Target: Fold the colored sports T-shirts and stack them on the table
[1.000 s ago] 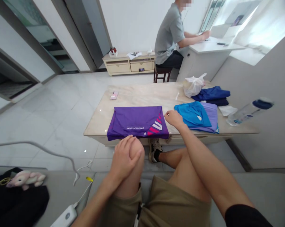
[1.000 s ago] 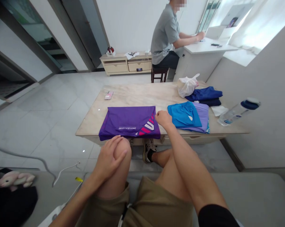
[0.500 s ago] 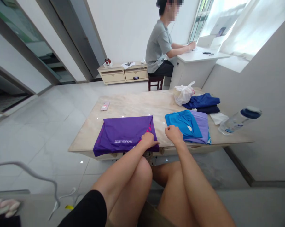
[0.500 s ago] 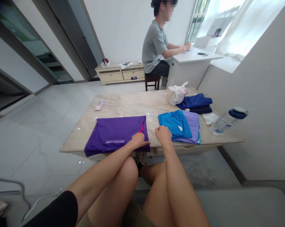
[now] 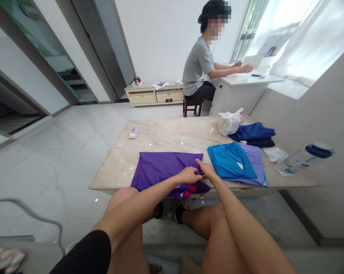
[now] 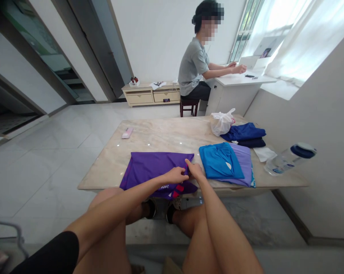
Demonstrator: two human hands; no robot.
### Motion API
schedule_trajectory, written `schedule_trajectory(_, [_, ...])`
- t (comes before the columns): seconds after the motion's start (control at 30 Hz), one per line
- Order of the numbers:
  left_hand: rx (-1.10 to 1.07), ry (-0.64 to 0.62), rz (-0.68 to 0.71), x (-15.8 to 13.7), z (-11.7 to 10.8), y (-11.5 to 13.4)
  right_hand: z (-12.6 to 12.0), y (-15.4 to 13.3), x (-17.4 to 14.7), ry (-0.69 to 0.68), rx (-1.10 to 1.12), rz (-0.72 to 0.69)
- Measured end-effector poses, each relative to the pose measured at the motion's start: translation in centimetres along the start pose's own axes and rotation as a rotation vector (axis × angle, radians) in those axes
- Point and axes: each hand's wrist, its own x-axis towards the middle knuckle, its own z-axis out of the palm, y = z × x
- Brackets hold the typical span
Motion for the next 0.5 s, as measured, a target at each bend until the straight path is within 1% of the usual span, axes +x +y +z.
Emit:
schedule_trajectory(0.1, [-0.176, 0.092, 0.053, -1.9, 0.3, -2.0, 0.5, -2.1, 0.0, 0.071, 0.101, 0.112])
schedule_trajectory(0.17, [-0.286, 0.164, 0.032, -2.9, 0.2, -3.4, 0.8, -4.3, 0.2, 0.133, 0.086, 0.115])
schedule_trajectory(0.23, [-0.411, 0.234, -0.012, -4.0, -0.3, -5.1, 1.1, -6.9, 0.5, 0.216, 0.06, 0.057])
schedule_trajectory(0.3, [-0.597, 0.276, -0.054, -5.3, -1.1, -7.1, 1.8, -9.8, 0.7, 0.275, 0.06, -0.022])
schedule_trajectory(0.4, [-0.887, 0.297, -0.085, -7.8, -2.7, -11.0, 3.6, -14.3, 0.7, 0.254, 0.048, -0.104])
schedule_trajectory(0.43, [-0.944, 0.312, -0.09, -8.7, -3.3, -12.5, 4.5, -15.8, 0.7, 0.241, 0.016, -0.12])
schedule_trajectory(0.5, [-0.99, 0.358, -0.101, -10.5, -4.2, -15.7, 6.4, -18.6, 0.4, 0.222, -0.071, -0.159])
